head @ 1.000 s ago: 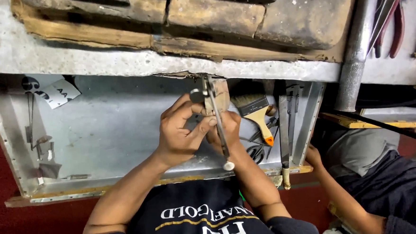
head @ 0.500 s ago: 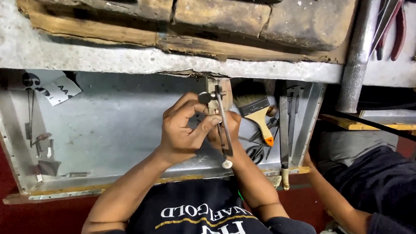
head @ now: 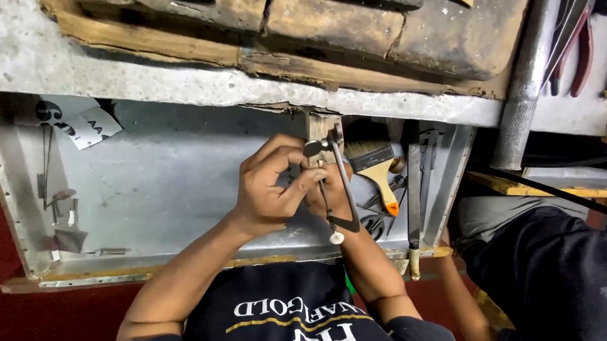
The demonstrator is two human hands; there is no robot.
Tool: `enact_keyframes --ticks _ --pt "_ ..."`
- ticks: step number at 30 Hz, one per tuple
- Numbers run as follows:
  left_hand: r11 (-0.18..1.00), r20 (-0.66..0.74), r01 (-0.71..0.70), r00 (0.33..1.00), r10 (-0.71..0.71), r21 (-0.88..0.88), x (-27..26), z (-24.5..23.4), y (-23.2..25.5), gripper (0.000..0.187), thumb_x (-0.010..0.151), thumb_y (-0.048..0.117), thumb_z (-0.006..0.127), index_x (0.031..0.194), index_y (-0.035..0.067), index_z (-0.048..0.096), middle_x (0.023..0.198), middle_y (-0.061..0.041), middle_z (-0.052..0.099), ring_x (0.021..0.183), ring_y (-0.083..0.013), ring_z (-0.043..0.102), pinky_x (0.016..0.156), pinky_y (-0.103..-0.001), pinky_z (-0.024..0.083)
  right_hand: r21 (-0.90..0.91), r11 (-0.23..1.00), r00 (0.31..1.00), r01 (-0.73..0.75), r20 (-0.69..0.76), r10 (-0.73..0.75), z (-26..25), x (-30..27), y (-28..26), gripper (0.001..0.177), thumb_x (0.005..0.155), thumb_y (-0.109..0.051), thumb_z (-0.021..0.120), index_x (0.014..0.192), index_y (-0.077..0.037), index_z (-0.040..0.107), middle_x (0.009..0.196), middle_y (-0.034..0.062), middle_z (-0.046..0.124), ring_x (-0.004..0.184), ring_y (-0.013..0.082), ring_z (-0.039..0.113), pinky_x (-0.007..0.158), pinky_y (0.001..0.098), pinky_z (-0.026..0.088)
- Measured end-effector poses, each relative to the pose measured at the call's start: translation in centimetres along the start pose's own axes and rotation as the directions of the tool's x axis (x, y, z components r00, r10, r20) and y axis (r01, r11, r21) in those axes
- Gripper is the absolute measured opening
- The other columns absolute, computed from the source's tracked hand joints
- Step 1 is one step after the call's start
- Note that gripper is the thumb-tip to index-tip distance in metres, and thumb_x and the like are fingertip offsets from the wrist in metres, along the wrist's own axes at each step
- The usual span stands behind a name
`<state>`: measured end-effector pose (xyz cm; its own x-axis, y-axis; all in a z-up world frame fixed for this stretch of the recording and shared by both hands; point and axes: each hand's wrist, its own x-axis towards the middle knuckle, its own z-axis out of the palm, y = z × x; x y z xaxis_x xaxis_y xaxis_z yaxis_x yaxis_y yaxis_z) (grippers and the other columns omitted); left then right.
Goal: Using a jeweler's saw to cut a small metal piece on a wooden bench pin, followed by brushing away metal shavings.
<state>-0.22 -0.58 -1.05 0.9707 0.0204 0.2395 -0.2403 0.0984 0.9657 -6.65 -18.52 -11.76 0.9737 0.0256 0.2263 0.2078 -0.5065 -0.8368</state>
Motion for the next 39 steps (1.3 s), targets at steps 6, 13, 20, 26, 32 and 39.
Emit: enact_keyframes --ticks 6,13,20,26,32,39 --pt "0.999 -0.004 0.044 0.999 -0.044 -0.025 -0.2 -0.1 0.2 0.018 0.092 0.007 0.077 0.081 0.002 0.064 0.081 -0.013 0.065 0.072 -0.0306 0.069 0.069 -0.037 0.056 -0.100 0.995 1.000 -0.003 -0.025 0.000 0.7 -2.2 1.2 0.034 0.098 -0.027 0.056 0.067 -0.015 0.056 0.043 -0.0066 0.047 0.036 0.0119 0.043 0.044 0.0218 0.041" --pt "0.996 0.030 0.075 0.997 -0.073 -0.051 -0.2 -0.3 0.4 0.018 0.092 0.007 0.078 0.082 0.001 0.064 0.082 -0.012 0.066 0.073 -0.0300 0.068 0.071 -0.037 0.055 -0.213 0.976 0.999 -0.052 -0.021 0.048 0.3 -2.7 1.7 0.020 0.090 -0.027 0.064 0.070 -0.025 0.063 0.042 -0.0148 0.052 0.033 0.0119 0.050 0.044 0.0212 0.047" --pt "0.995 0.030 0.088 0.996 -0.086 -0.055 -0.2 -0.1 0.5 0.016 0.094 0.008 0.074 0.082 0.001 0.066 0.082 -0.012 0.065 0.074 -0.0284 0.068 0.071 -0.037 0.056 -0.205 0.978 0.992 0.038 -0.109 -0.061 1.7 0.8 -2.2 0.032 0.096 -0.019 0.065 0.065 -0.013 0.057 0.042 0.0065 0.053 0.035 0.0276 0.047 0.043 0.0305 0.043" --pt "0.995 0.031 0.094 0.995 -0.094 -0.029 -0.4 0.1 0.4 0.017 0.095 0.009 0.073 0.082 0.001 0.066 0.082 -0.012 0.065 0.076 -0.0296 0.068 0.073 -0.039 0.056 -0.102 0.992 0.996 -0.072 -0.057 0.067 -0.3 -0.9 -2.3 0.031 0.098 -0.020 0.064 0.068 -0.012 0.058 0.043 0.0043 0.049 0.035 0.0274 0.048 0.043 0.0322 0.045" --pt "0.993 0.032 0.097 0.995 -0.095 -0.062 -0.8 0.4 0.2 0.017 0.096 0.007 0.072 0.083 0.000 0.064 0.081 -0.014 0.062 0.076 -0.0291 0.067 0.073 -0.040 0.056 -0.145 0.988 0.996 0.048 -0.065 -0.058 -0.1 2.0 -2.9 0.043 0.104 -0.030 0.056 0.064 -0.016 0.051 0.043 -0.0008 0.044 0.036 0.0265 0.044 0.044 0.0299 0.045" --pt "0.995 0.013 0.086 0.996 -0.085 -0.052 0.1 0.6 0.7 0.022 0.093 0.009 0.076 0.079 -0.001 0.063 0.079 -0.014 0.061 0.072 -0.0303 0.066 0.071 -0.037 0.056 -0.165 0.985 0.999 -0.040 -0.028 0.036 -1.1 -2.3 -1.0 0.030 0.098 -0.014 0.061 0.070 -0.009 0.054 0.043 0.0080 0.043 0.035 0.0316 0.049 0.041 0.0331 0.044"
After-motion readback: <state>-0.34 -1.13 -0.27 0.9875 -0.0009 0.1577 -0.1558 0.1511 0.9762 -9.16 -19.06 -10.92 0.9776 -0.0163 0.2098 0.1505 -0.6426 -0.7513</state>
